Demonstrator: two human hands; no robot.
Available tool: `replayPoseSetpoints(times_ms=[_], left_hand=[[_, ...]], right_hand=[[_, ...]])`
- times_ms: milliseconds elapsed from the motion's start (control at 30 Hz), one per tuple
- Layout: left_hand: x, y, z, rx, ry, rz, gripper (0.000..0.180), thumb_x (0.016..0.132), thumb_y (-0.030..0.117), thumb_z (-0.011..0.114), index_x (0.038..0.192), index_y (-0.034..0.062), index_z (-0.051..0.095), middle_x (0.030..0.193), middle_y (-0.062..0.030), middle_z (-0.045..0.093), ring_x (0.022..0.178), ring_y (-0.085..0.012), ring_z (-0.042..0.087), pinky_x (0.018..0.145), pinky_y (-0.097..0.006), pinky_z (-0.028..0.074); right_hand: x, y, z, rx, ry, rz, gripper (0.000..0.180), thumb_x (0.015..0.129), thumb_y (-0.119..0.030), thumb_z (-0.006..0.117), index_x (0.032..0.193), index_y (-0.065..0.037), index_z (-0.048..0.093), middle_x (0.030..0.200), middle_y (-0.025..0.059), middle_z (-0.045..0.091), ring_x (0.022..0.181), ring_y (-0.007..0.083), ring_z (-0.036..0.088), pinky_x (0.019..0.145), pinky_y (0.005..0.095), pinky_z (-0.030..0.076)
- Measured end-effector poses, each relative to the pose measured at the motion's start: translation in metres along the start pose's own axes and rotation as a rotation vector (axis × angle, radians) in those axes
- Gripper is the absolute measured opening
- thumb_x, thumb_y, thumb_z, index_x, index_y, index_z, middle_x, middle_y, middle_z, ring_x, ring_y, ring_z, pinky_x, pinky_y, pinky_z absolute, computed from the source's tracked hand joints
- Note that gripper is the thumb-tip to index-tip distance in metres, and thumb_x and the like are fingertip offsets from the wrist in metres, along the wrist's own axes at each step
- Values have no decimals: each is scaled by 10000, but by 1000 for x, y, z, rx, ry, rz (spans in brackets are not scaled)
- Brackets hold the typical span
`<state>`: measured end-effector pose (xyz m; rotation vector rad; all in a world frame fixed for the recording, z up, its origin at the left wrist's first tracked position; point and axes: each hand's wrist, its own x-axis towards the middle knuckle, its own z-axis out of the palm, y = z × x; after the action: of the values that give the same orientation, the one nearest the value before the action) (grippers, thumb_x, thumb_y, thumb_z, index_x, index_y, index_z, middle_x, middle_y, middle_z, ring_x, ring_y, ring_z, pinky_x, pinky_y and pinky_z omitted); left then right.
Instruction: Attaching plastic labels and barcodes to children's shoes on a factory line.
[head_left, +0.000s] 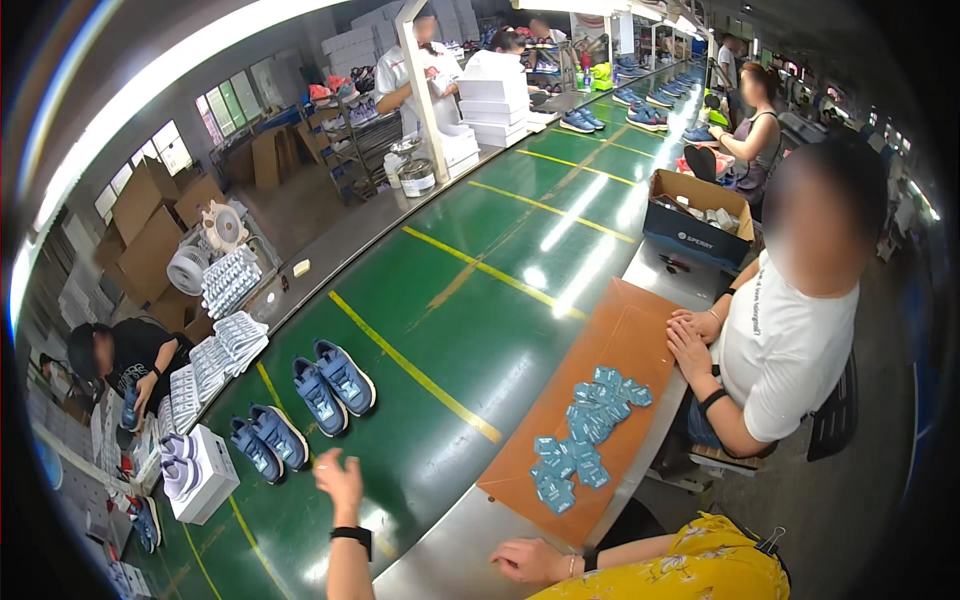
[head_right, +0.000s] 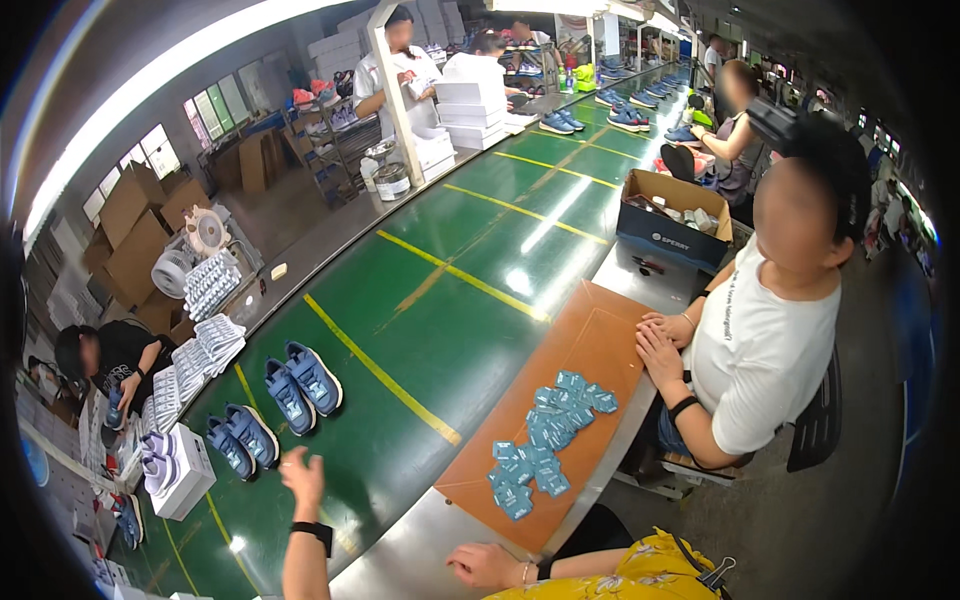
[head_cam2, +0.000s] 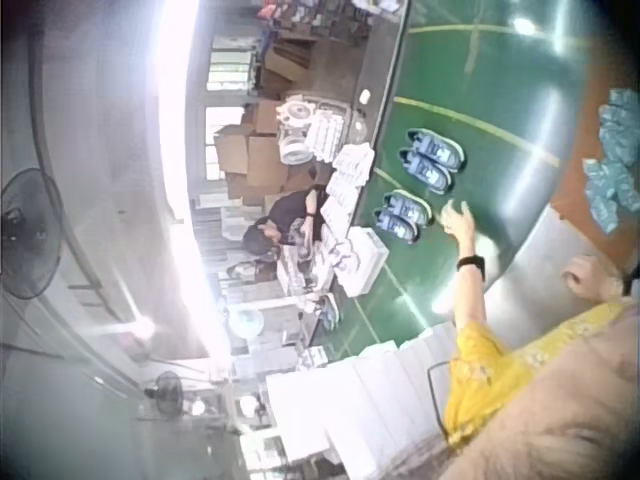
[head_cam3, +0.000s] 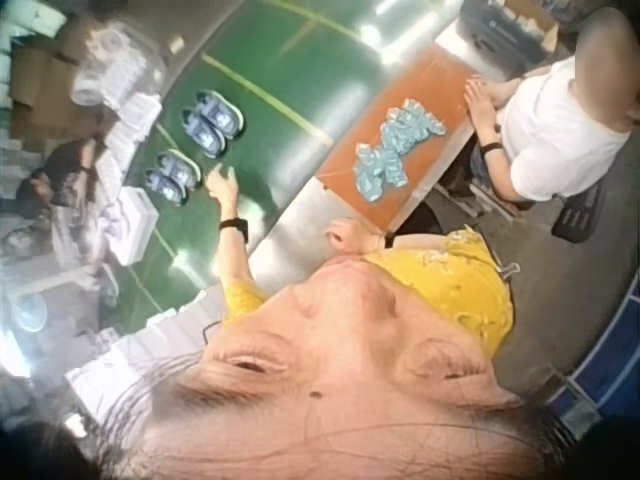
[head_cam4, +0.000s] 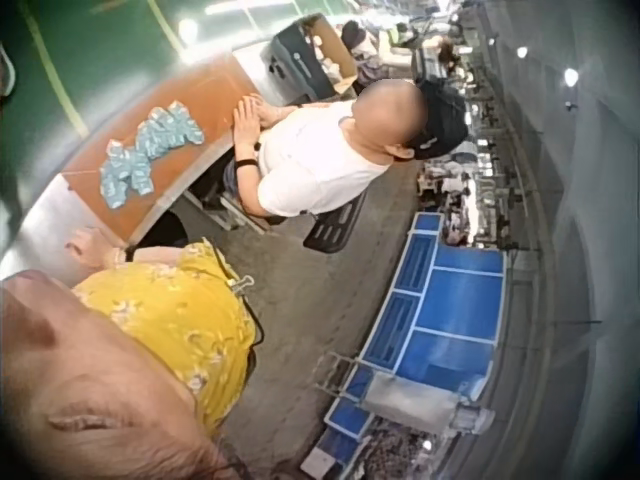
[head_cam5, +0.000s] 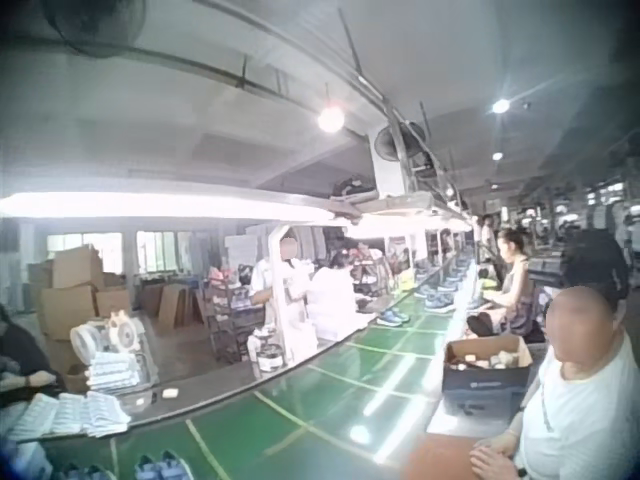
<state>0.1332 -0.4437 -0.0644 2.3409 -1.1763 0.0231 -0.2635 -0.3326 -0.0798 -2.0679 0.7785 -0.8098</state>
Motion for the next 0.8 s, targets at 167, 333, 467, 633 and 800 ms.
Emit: replayPoseSetpoints(times_ms=[167,333,467,633,800], left_hand=[[-123,53,17,-37,-599,-22,757,886,515,687,1502,170,414,1618,-118,301,1476,-453,219,1173,-653,153],[-193,81,-3,23,-731,-115,831,945,596,568,1597,176,270,1696,-134,135,1542,-479,18,1207,-652,24],[-218,83,-5,67,-605,-30,842,959,578,551,1604,133,244,1684,-199,133,1547,-467,4,1224,-620,19],[-217,80,-2,99,-605,-45,844,958,581,552,1608,150,231,1686,-180,145,1554,-442,4,1229,-607,13],[-213,78,2,100,-625,-57,874,933,620,554,1611,174,229,1688,-166,150,1556,-429,16,1226,-611,9]], right_hand=[[1,-4,0,31,-9,-27,98,880,-110,629,926,-120,714,879,56,690,795,275,677,696,384,556],[-1,-3,1,17,-43,-23,96,890,-142,613,896,-110,704,858,74,691,805,301,678,700,397,549],[-6,-1,3,12,-3,-40,91,882,-150,612,877,-103,691,852,86,687,776,309,674,689,403,545],[-6,3,9,-9,1,-72,93,882,-150,607,861,-98,681,857,89,683,764,314,669,683,407,540],[-5,2,10,-39,35,-105,92,883,-141,601,852,-94,674,850,89,674,770,316,662,692,406,535]])
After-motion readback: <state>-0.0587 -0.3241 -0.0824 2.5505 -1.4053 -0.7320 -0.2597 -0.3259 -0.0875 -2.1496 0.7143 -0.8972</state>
